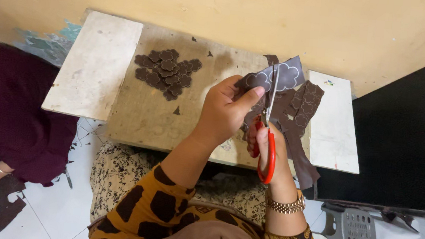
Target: The person uses red-handled scissors to cut flower-shaped pieces from a strip of dark brown material. They hold the material with the left hand and cut along the outlines with the right hand, placing finished pieces on a wooden board.
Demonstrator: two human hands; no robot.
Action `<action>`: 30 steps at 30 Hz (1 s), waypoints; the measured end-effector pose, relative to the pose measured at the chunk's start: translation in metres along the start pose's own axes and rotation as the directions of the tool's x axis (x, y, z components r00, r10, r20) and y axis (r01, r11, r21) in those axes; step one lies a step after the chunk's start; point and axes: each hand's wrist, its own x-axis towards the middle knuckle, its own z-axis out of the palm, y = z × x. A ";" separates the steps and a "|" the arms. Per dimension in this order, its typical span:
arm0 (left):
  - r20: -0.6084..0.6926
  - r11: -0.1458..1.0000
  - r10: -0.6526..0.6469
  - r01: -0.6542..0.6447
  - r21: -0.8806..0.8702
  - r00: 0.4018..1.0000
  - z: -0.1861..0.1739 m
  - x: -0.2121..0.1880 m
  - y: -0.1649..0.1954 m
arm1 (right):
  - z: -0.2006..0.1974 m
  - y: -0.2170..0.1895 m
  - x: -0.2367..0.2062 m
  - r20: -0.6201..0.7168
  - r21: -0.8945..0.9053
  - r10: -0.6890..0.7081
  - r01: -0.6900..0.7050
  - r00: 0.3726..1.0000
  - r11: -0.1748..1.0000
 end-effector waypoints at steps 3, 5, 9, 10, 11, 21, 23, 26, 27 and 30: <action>0.009 1.000 -0.001 0.001 -0.014 1.000 -0.001 0.001 -0.001 | -0.003 0.001 0.000 0.002 -0.020 0.021 -0.021 1.000 1.000; 0.021 0.999 0.006 -0.005 -0.050 1.000 -0.002 0.001 -0.002 | -0.006 0.002 0.000 -0.001 -0.068 0.019 -0.019 1.000 0.997; 0.051 0.994 0.022 -0.017 -0.106 0.998 -0.006 0.003 -0.003 | -0.006 0.004 0.001 0.019 -0.006 0.066 -0.066 0.998 0.998; 0.056 0.994 0.030 -0.025 -0.103 0.998 -0.006 0.005 -0.004 | -0.006 0.004 0.001 0.011 -0.009 0.077 -0.077 0.997 0.997; 0.058 0.991 0.037 -0.029 -0.130 0.998 -0.006 0.006 -0.004 | -0.006 0.003 0.001 0.005 -0.012 0.088 -0.088 0.996 0.996; -0.003 0.998 0.026 -0.026 -0.051 1.000 -0.005 0.006 -0.001 | 0.000 -0.005 -0.001 0.026 -0.076 0.069 -0.067 0.997 0.995; 0.001 0.999 0.041 -0.041 0.021 0.999 -0.003 0.005 0.002 | 0.001 -0.007 -0.001 0.039 -0.082 0.025 -0.021 0.999 0.996; -0.002 0.987 0.041 -0.040 0.157 0.999 -0.003 0.003 0.006 | 0.001 -0.011 0.001 0.045 -0.121 0.007 -0.001 0.999 0.993; 0.006 0.987 0.046 -0.046 0.151 0.999 -0.003 0.003 0.007 | 0.000 -0.012 0.001 0.043 -0.139 0.009 -0.003 0.999 0.990; -0.007 0.994 0.050 -0.049 0.097 0.999 -0.002 0.005 0.008 | -0.001 -0.013 0.003 0.063 -0.134 0.021 -0.012 0.998 0.991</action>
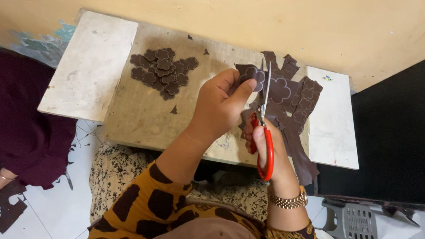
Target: The person uses red-handled scissors to cut flower-shaped pieces from a strip of dark brown material. They hold the material with the left hand and cut along the outlines with the right hand, placing finished pieces on a wooden board.
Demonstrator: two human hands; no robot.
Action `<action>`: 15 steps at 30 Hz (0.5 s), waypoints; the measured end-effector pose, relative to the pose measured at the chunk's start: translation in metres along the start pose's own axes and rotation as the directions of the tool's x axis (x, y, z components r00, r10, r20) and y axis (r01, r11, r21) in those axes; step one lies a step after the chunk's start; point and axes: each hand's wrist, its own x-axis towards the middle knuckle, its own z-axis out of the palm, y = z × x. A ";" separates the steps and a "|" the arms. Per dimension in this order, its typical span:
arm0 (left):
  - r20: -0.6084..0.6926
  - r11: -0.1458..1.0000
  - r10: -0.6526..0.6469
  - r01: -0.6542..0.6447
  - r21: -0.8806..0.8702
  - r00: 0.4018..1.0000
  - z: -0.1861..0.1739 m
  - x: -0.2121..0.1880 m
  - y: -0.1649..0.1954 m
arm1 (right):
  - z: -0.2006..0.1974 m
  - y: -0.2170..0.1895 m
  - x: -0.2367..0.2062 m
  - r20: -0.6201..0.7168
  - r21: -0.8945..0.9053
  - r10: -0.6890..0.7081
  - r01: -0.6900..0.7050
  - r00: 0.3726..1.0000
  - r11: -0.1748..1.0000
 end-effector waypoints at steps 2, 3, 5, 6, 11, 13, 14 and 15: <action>-0.022 1.000 -0.012 0.011 -0.006 1.000 0.000 0.000 0.000 | -0.001 0.000 0.000 0.016 0.033 0.007 -0.007 1.000 0.999; -0.031 1.000 -0.019 0.019 0.011 0.999 0.001 0.000 -0.001 | -0.001 0.001 0.001 0.024 0.050 0.009 -0.010 1.000 0.999; -0.043 0.999 -0.028 0.030 0.033 0.999 0.001 0.000 -0.002 | -0.002 0.003 0.002 0.013 0.050 0.010 -0.010 1.000 0.999; -0.043 0.999 -0.030 0.032 0.037 0.999 0.001 0.000 -0.002 | -0.003 0.005 0.001 0.006 0.051 0.012 -0.013 1.000 0.999; -0.059 0.999 -0.051 0.051 0.006 0.997 0.001 0.000 -0.005 | -0.004 0.014 0.001 -0.014 0.045 0.033 -0.032 0.999 0.998; -0.066 0.997 -0.075 0.074 -0.023 0.995 0.001 0.000 -0.006 | -0.004 0.018 0.003 -0.024 0.028 0.044 -0.043 0.999 0.999; -0.068 0.997 -0.075 0.074 -0.010 0.995 0.001 0.000 -0.007 | -0.003 0.019 0.003 -0.031 0.013 0.054 -0.053 0.998 0.999; -0.071 0.997 -0.072 0.072 0.003 0.995 0.001 -0.001 -0.007 | -0.003 0.019 0.002 -0.039 -0.003 0.061 -0.061 0.997 0.998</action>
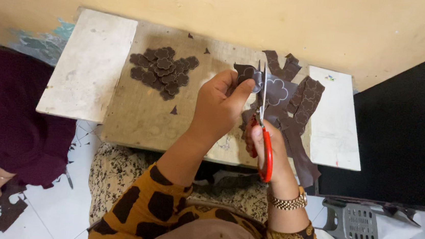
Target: The person uses red-handled scissors to cut flower-shaped pieces from a strip of dark brown material. They hold the material with the left hand and cut along the outlines with the right hand, placing finished pieces on a wooden board.
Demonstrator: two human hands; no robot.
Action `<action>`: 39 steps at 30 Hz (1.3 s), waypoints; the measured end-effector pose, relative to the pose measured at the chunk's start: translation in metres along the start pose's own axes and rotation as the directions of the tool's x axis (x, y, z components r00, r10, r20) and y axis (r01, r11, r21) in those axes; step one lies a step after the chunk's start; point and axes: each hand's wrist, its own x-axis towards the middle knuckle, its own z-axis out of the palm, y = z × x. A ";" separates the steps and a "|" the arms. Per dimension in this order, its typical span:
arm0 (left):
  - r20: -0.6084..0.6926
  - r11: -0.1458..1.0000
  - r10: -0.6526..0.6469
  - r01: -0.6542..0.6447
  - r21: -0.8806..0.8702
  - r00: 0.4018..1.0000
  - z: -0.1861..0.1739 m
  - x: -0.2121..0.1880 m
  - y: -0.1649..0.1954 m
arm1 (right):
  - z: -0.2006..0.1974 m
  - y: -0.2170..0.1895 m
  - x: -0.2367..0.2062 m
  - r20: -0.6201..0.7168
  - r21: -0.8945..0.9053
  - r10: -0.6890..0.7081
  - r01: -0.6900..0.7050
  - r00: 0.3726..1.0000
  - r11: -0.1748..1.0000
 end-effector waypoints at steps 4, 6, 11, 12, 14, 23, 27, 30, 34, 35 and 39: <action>0.071 1.000 0.017 -0.016 -0.015 0.997 0.001 -0.002 0.000 | 0.004 -0.002 -0.003 -0.010 0.055 -0.036 0.037 0.999 0.998; 0.070 0.998 0.059 -0.058 -0.014 0.996 0.002 -0.003 0.000 | 0.005 -0.007 -0.002 0.009 0.056 -0.054 0.053 0.999 0.997; 0.076 0.998 0.032 -0.028 -0.052 0.997 0.003 -0.003 0.003 | 0.006 -0.018 -0.006 0.096 0.048 -0.109 0.104 0.989 0.993; 0.075 0.996 0.014 -0.007 -0.086 0.997 0.005 -0.004 0.003 | 0.006 -0.019 -0.006 0.109 0.052 -0.111 0.106 0.988 0.993; 0.072 0.995 0.025 -0.017 -0.099 0.997 0.006 -0.004 0.005 | 0.006 -0.019 -0.006 0.096 0.055 -0.106 0.101 0.990 0.993; 0.035 0.993 0.003 0.001 -0.119 0.999 0.014 -0.008 0.008 | 0.003 -0.013 -0.007 0.080 0.030 -0.139 0.137 0.987 0.990; 0.042 0.992 0.023 -0.017 -0.124 0.999 0.013 -0.009 0.010 | 0.002 -0.013 -0.008 0.069 0.018 -0.145 0.144 0.987 0.989; 0.054 0.990 0.030 -0.022 -0.142 0.998 0.012 -0.010 0.012 | 0.002 -0.014 -0.008 0.070 0.025 -0.129 0.127 0.989 0.992; 0.042 0.990 0.015 -0.009 -0.139 0.999 0.013 -0.010 0.014 | 0.005 -0.013 -0.009 0.027 0.038 -0.106 0.105 0.994 0.994; 0.044 0.989 0.019 -0.012 -0.145 0.999 0.012 -0.010 0.014 | 0.005 -0.013 -0.009 0.020 0.030 -0.097 0.096 0.995 0.995; 0.061 0.994 0.040 -0.033 -0.099 0.997 0.007 -0.009 0.016 | 0.001 -0.011 -0.011 0.019 0.016 -0.054 0.054 0.998 0.998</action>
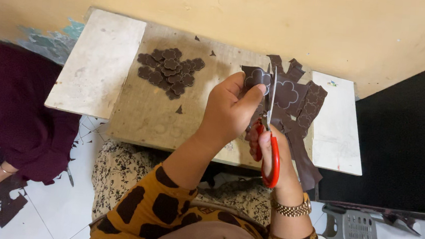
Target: The person uses red-handled scissors to cut flower-shaped pieces from a strip of dark brown material. They hold the material with the left hand and cut along the outlines with the right hand, placing finished pieces on a wooden board.
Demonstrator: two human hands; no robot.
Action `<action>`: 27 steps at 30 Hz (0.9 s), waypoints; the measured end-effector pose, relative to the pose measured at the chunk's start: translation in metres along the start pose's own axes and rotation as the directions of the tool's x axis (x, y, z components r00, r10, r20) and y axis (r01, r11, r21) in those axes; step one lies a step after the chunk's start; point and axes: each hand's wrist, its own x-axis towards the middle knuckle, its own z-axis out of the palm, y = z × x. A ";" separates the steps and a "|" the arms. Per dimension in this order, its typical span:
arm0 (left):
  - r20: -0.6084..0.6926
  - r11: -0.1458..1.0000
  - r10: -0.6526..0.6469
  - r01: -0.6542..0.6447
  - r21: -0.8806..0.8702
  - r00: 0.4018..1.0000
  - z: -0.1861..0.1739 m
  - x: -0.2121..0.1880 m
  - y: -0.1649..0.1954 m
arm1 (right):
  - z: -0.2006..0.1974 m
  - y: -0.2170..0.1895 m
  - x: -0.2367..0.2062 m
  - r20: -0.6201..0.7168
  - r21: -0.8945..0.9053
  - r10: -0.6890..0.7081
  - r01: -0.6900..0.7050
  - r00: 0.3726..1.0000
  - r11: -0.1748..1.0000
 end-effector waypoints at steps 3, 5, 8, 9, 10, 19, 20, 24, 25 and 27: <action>0.011 0.998 -0.001 0.000 0.058 1.000 -0.003 0.001 0.003 | -0.001 0.003 0.000 0.025 0.047 0.021 -0.023 0.999 0.999; 0.024 0.997 0.003 -0.005 0.072 1.000 -0.004 0.000 0.006 | -0.003 0.004 0.000 0.041 0.040 0.017 -0.019 0.999 0.999; 0.052 0.991 0.015 -0.022 0.130 0.999 -0.008 0.001 0.013 | -0.006 0.003 0.000 0.045 -0.004 0.024 -0.023 0.999 1.000; 0.056 0.982 0.006 -0.016 0.190 0.998 -0.011 0.001 0.015 | -0.007 0.002 0.000 0.043 -0.023 0.029 -0.028 0.999 0.999; 0.060 0.968 -0.003 -0.012 0.250 0.998 -0.014 0.002 0.018 | -0.007 0.001 0.000 0.040 -0.057 0.025 -0.023 0.999 0.998; 0.060 0.902 -0.193 0.153 0.403 0.979 -0.028 0.007 0.028 | -0.005 -0.002 -0.003 0.066 -0.116 0.053 -0.046 0.996 0.992; 0.069 0.898 -0.180 0.135 0.418 0.981 -0.029 0.007 0.028 | -0.005 -0.002 -0.003 0.074 -0.117 0.041 -0.032 0.996 0.993; 0.091 0.909 -0.147 0.098 0.406 0.985 -0.035 0.008 0.025 | -0.005 -0.002 -0.004 0.071 -0.139 0.066 -0.056 0.995 0.989; 0.094 0.917 -0.146 0.099 0.385 0.985 -0.035 0.008 0.024 | -0.005 -0.003 -0.004 0.073 -0.147 0.065 -0.054 0.995 0.988; 0.089 0.917 -0.169 0.124 0.379 0.982 -0.037 0.008 0.022 | -0.005 -0.003 -0.004 0.077 -0.162 0.064 -0.051 0.995 0.985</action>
